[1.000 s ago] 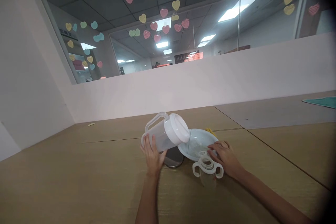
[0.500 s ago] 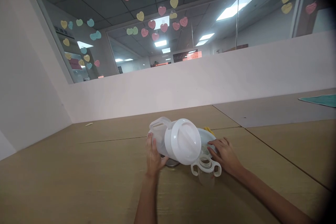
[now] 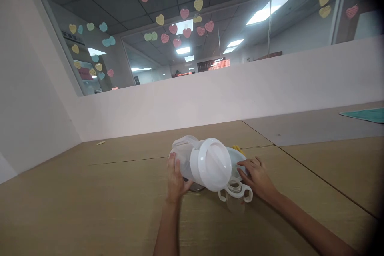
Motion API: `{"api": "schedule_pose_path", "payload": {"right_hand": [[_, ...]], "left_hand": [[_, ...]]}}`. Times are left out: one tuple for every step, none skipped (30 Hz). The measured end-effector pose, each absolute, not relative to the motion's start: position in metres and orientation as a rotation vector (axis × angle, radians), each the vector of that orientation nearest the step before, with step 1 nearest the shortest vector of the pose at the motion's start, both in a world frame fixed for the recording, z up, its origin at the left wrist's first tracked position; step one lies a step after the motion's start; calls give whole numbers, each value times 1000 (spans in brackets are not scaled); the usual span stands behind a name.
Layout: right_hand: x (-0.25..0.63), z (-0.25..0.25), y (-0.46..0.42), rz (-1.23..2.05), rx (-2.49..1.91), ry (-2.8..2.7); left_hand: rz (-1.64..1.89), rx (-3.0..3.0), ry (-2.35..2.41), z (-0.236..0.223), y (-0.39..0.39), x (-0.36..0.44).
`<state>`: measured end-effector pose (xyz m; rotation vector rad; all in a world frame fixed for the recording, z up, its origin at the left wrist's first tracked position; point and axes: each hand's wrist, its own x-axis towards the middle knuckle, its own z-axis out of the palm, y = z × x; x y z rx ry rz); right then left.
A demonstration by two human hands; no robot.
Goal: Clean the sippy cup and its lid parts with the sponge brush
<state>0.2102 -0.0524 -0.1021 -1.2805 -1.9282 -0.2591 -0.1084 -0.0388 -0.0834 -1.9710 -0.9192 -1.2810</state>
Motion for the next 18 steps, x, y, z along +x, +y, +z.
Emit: {"api": "schedule_pose_path", "payload": {"right_hand": [[210,-102,-53,-262,-1278,-1931],[210,-102,-53,-266,-1278,-1932],[210,-102,-53,-272,-1280,-1930],[210,-102,-53,-280,-1285,-1926],[210,-102,-53,-287,-1291,-1919],[210,-103,-52,-295,-1297,-1910],[210,-103,-52,-302,-1303,-1903],[210,-103,-51,-309,-1309,-1895],[211,-103,-51,-315,-1314,-1887],[211,-103,-51,-319,-1320,-1880],[211,-103,-51,-320,-1324,-1874],[212,-103,-51,-317,-1326,-1872],[212,-103,-51,-312,-1326,-1873],[212,-103,-51,-307,-1325,-1874],[213,-103,-51,-302,-1321,-1878],[213,-103,-51,-299,-1317,-1881],[214,-104,-51,-299,-1311,-1884],[214,-105,-51,-300,-1304,-1887]], "left_hand": [[-1283,-1974,-918,-83,-39,-108],[-1289,-1977,-921,-83,-39,-107],[-1297,-1979,-927,-83,-40,-106],[-1309,-1977,-939,-82,-40,-105],[-1321,-1972,-959,-82,-41,-105],[-1332,-1961,-985,-81,-41,-104],[-1343,-1945,-1016,-81,-41,-104],[-1353,-1920,-1049,-81,-41,-103],[-1366,-1888,-1086,-81,-41,-103],[-1380,-1849,-1128,-81,-41,-102],[-1396,-1810,-1174,-81,-41,-102],[-1415,-1771,-1223,-81,-40,-102],[-1435,-1732,-1277,-82,-40,-101],[-1458,-1695,-1328,-83,-40,-101],[-1481,-1658,-1379,-84,-40,-101],[-1504,-1624,-1426,-85,-40,-101],[-1525,-1592,-1469,-86,-40,-101],[-1542,-1566,-1510,-86,-40,-101]]}}
